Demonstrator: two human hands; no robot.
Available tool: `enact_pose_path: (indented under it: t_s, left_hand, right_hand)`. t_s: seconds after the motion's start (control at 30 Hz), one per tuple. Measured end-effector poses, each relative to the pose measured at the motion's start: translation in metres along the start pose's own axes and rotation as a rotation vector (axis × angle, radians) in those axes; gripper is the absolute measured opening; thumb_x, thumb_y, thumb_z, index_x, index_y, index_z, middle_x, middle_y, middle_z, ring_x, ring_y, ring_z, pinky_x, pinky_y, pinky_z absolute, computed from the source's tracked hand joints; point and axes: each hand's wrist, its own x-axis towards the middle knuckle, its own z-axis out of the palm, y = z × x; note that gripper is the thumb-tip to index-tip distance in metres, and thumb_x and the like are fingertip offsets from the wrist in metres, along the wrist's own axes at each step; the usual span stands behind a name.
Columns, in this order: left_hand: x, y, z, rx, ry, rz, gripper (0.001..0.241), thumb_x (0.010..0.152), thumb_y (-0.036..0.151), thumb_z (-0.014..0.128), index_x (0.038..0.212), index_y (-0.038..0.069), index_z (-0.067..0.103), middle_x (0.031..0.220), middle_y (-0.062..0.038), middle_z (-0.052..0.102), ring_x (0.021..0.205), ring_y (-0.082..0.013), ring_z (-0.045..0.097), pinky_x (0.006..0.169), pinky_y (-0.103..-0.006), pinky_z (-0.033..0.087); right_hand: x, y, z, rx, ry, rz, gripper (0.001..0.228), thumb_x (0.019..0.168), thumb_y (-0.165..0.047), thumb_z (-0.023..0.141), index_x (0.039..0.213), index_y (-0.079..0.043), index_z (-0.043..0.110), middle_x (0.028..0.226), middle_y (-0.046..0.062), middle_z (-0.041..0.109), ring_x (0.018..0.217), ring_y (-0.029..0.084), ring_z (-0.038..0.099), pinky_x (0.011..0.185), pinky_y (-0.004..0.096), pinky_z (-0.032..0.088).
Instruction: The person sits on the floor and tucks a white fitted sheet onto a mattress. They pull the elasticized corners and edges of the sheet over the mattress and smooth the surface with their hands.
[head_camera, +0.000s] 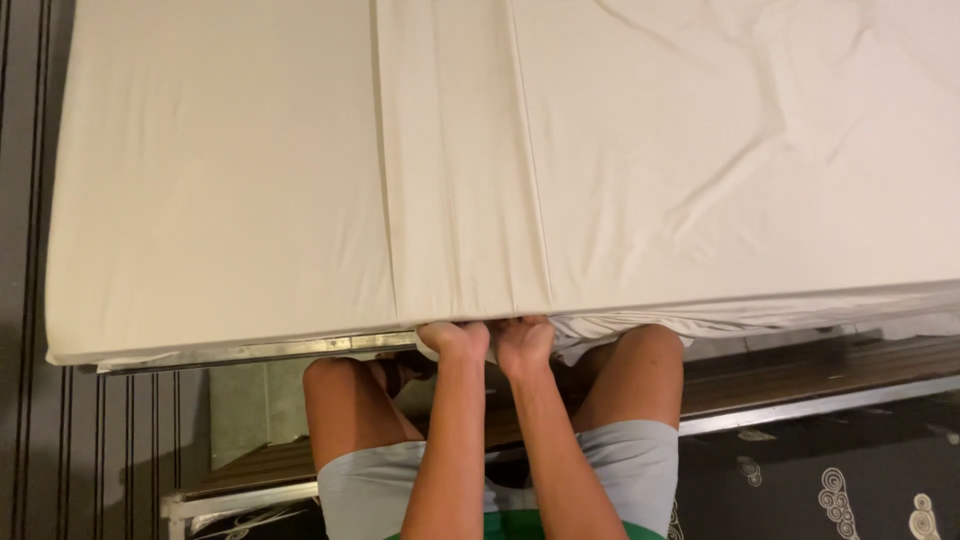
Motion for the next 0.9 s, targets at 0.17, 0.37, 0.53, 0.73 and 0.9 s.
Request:
enact_pose_path:
  t_s: [0.17,0.37,0.53,0.73,0.9]
  left_hand:
    - [-0.055,-0.008,0.035,-0.054,0.034,0.094,0.083,0.095,0.069,0.033,0.160,0.019,0.034,0.167,-0.011,0.031,0.152,-0.0331,0.032,0.128,-0.0527,0.026]
    - [0.014,-0.004,-0.019,0.014,-0.087,0.039,0.086,0.085,0.070,0.048,0.156,0.021,0.040,0.161,-0.008,0.041,0.147,-0.0316,0.041,0.126,-0.0514,0.029]
    - [0.062,0.022,-0.079,0.272,-0.185,-0.120,0.086,0.087,0.065,0.050,0.154,0.018,0.023,0.151,-0.006,0.025,0.149,-0.0297,0.024,0.126,-0.0483,0.017]
    - [-0.005,0.031,-0.076,0.517,-0.283,-0.125,0.096,0.093,0.053,0.057,0.163,0.010,0.006,0.172,-0.013,0.004,0.159,-0.0315,0.012,0.129,-0.0497,0.008]
    - [-0.028,-0.005,-0.118,1.240,-0.247,0.471,0.056,0.099,0.038,0.063,0.140,0.001,0.054,0.141,-0.024,0.055,0.135,-0.0357,0.053,0.111,-0.0455,0.044]
  right_hand:
    - [-0.017,-0.006,0.017,0.114,-0.094,0.054,0.053,0.067,-0.010,0.053,0.117,-0.004,0.067,0.121,0.016,0.065,0.122,0.042,0.054,0.115,0.064,0.032]
    - [-0.054,-0.020,0.029,-0.057,-0.146,0.147,0.065,0.074,-0.018,0.057,0.136,0.001,0.052,0.130,0.016,0.048,0.139,0.041,0.041,0.119,0.057,0.027]
    - [-0.072,-0.018,0.014,-0.435,-0.097,0.036,0.047,0.085,-0.020,0.065,0.129,-0.003,0.057,0.112,0.007,0.052,0.117,0.030,0.056,0.107,0.052,0.043]
    - [-0.131,-0.051,0.026,-0.955,0.091,-0.304,0.053,0.094,-0.019,0.062,0.142,0.003,0.056,0.122,0.015,0.061,0.111,0.025,0.059,0.091,0.040,0.054]
    - [-0.061,-0.097,-0.041,-1.592,0.100,-0.600,0.039,0.085,-0.016,0.070,0.123,-0.021,0.076,0.119,0.008,0.075,0.107,0.026,0.071,0.088,0.038,0.058]
